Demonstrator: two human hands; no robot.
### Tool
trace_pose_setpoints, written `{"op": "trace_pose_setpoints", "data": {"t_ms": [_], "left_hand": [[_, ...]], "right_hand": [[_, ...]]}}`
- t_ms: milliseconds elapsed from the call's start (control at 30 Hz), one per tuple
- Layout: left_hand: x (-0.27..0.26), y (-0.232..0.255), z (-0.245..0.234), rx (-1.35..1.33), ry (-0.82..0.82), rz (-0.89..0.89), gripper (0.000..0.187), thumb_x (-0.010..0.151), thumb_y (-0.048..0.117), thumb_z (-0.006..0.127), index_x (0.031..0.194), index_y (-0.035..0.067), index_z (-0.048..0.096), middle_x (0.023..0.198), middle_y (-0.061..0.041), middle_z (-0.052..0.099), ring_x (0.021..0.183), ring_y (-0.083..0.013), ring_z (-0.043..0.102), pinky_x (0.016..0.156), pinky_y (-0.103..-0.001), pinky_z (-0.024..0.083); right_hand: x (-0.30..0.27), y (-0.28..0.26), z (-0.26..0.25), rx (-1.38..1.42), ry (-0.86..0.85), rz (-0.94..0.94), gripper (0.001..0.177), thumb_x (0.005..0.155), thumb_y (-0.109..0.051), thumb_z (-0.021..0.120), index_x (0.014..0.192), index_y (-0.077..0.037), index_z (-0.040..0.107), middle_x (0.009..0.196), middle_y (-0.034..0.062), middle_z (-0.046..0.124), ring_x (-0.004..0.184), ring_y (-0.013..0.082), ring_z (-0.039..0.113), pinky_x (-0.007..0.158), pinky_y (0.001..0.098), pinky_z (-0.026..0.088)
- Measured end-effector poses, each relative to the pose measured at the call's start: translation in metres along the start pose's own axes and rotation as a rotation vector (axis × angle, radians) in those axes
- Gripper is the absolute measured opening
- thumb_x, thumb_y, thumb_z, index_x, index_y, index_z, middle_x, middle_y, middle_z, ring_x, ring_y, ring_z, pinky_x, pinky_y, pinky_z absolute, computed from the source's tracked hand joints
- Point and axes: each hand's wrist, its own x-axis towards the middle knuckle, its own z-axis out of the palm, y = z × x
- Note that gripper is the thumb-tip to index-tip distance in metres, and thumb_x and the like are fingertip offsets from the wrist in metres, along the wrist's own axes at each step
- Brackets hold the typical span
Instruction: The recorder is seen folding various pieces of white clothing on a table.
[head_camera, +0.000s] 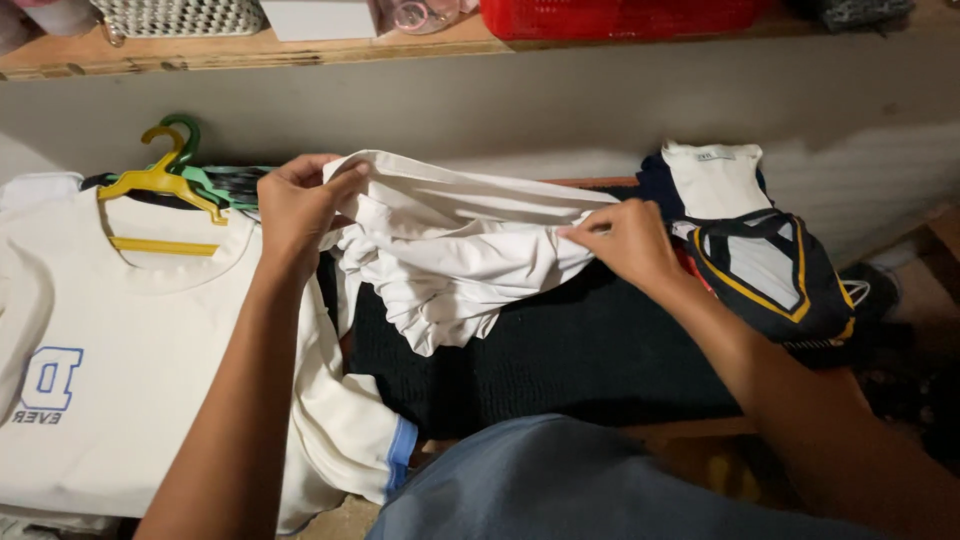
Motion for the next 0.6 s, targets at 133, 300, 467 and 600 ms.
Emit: {"op": "trace_pose_setpoints", "data": {"t_ms": [133,300,467,600], "left_hand": [[0.008,-0.016,-0.002,0.004,-0.113,0.221,0.014,0.091,0.013,0.080,0.099,0.004,0.072,0.086,-0.003,0.072,0.071,-0.0086,0.064,0.061,-0.026,0.052],[0.030,-0.040,-0.013,0.282,0.075,0.438,0.019,0.092,0.008,0.080,0.100,0.003,0.063,0.084,-0.003,0.064,0.073,-0.0108,0.058,0.062,-0.026,0.048],[0.040,-0.041,-0.036,0.168,0.150,0.454,0.019,0.098,0.008,0.077,0.102,0.003,0.059,0.089,-0.003,0.063,0.079,-0.0105,0.059,0.068,-0.027,0.049],[0.044,-0.039,-0.032,0.158,0.207,0.431,0.018,0.097,0.006,0.076,0.099,0.003,0.058,0.092,-0.003,0.066,0.081,-0.0102,0.061,0.071,-0.026,0.050]], "right_hand": [[0.002,0.020,0.007,0.203,0.163,0.022,0.029,0.077,-0.031,0.092,0.083,-0.005,0.080,0.076,0.0096,0.076,0.059,0.0121,0.065,0.058,0.0293,0.052],[-0.009,0.019,-0.017,0.789,-0.139,0.131,0.027,0.075,-0.007,0.088,0.089,-0.008,0.065,0.086,0.0008,0.068,0.079,0.0086,0.066,0.072,0.0211,0.056],[-0.013,0.065,-0.053,0.930,-0.094,-0.017,0.017,0.088,-0.004,0.079,0.097,-0.007,0.065,0.093,0.0040,0.069,0.087,0.0098,0.068,0.081,0.0236,0.058],[-0.009,0.067,-0.088,1.101,-0.002,-0.049,0.014,0.095,-0.001,0.075,0.105,-0.006,0.066,0.102,0.0057,0.070,0.096,0.0121,0.067,0.092,0.0267,0.057]]}}
